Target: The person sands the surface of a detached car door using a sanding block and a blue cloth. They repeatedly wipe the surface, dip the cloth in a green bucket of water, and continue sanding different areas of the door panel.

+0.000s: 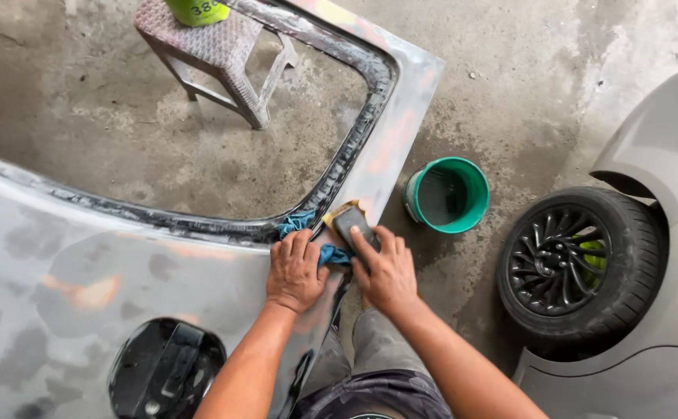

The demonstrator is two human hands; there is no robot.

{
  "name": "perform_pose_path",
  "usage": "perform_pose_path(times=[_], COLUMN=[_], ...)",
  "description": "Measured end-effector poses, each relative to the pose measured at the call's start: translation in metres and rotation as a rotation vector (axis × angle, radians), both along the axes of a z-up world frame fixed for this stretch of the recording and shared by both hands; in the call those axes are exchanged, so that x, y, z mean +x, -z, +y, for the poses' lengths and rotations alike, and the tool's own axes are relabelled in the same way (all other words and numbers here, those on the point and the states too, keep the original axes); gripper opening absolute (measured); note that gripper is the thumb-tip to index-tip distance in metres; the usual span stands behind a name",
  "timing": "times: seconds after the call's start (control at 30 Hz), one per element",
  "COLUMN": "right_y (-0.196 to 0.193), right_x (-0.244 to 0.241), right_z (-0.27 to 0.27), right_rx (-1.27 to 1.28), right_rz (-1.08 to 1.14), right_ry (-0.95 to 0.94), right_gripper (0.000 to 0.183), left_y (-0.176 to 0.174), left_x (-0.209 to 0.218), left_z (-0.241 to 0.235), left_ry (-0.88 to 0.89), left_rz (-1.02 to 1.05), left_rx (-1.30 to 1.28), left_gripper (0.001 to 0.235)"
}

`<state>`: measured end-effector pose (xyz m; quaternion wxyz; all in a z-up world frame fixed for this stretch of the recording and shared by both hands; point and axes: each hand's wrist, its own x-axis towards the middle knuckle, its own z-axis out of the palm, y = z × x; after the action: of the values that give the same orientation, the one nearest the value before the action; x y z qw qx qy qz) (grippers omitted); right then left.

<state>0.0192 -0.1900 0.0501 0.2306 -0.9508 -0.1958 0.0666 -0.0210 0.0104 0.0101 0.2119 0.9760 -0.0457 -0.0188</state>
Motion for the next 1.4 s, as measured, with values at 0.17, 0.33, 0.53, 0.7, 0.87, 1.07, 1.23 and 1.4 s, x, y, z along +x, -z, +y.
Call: perform_pose_path(times=[0.17,0.33,0.53,0.7,0.87,1.07,1.23,1.4], right_y=[0.042,0.06,0.015,0.011,0.042,0.043,0.009,0.042], right_x=[0.104,0.169,0.054,0.007,0.125,0.113,0.005,0.075], right_z=[0.008,0.021,0.017,0.005,0.021,0.023,0.012,-0.001], right_rx=[-0.077,-0.091,-0.122,-0.073,-0.105,-0.145,-0.045,-0.15], right_rz=[-0.1,-0.061,-0.01,0.016,-0.008,-0.086,-0.034,-0.129], right_ry=[0.107,0.178,0.145,-0.005,0.147,0.185,0.019,0.071], right_gripper=[0.062,0.063,0.066,0.06,0.063,0.065,0.065,0.063], left_y=[0.015,0.007,0.004,0.007,0.009,0.009,0.009,0.006], left_x=[-0.029,-0.037,-0.032,-0.036,-0.038,-0.042,-0.036,-0.035], left_z=[0.031,0.031,0.03,0.03,0.031,0.03,0.03,0.03], left_ry=[0.05,0.016,0.019,0.028,0.025,0.023,0.027,0.026], left_rz=[-0.108,-0.106,-0.116,-0.095,-0.102,-0.118,-0.092,-0.076], left_rx=[0.031,0.004,0.017,0.037,0.039,-0.009,0.03,0.008], left_gripper=[0.043,0.04,0.041,0.038,0.038,0.041,0.042,0.04])
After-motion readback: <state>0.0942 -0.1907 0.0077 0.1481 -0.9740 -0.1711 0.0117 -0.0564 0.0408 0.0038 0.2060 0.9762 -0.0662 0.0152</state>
